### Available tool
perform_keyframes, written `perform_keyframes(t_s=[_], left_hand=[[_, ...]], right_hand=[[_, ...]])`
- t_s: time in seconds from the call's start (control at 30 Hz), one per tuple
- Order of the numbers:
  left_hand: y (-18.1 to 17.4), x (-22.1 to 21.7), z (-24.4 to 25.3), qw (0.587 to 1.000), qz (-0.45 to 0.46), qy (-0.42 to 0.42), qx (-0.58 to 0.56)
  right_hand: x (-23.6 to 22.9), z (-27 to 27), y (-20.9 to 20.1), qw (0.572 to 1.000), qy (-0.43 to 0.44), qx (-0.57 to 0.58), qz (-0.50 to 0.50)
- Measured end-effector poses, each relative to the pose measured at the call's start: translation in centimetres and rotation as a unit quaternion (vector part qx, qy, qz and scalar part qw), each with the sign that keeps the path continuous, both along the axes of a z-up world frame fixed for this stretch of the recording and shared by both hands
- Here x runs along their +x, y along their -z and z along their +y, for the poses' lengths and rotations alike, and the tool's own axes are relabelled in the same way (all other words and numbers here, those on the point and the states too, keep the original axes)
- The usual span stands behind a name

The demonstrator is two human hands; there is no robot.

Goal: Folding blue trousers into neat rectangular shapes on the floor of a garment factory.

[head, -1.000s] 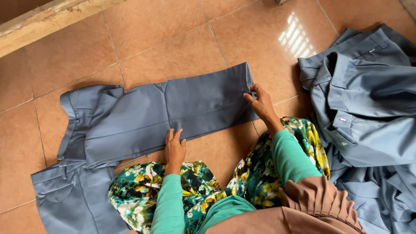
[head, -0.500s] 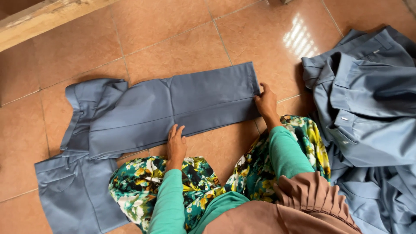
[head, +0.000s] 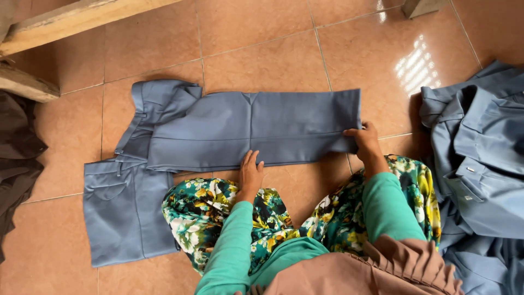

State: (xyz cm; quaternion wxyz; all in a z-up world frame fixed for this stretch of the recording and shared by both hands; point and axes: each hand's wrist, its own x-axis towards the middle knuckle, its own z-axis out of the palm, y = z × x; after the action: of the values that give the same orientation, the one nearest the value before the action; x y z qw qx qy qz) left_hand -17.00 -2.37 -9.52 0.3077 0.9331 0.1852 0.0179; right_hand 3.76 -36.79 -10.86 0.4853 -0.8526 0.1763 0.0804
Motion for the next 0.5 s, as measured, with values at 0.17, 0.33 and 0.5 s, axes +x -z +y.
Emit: perform_keyframes(t_s=[0.17,0.33,0.5], left_hand=[[1.8,2.0,-4.8,0.985,-0.172,0.012,-0.011],[-3.3,3.5,-15.4,0.973,-0.151,0.129,-0.116],[-5.5,5.3,-21.0,0.955,-0.049,0.214,-0.2]], right_hand=[[-2.4,-3.2,-13.9,0.873,0.046,0.483,-0.048],[-6.3,-6.2,-26.4,0.799,0.077,0.573,-0.168],[-4.9,-6.2,-29.5,0.745,0.056,0.63,-0.21]])
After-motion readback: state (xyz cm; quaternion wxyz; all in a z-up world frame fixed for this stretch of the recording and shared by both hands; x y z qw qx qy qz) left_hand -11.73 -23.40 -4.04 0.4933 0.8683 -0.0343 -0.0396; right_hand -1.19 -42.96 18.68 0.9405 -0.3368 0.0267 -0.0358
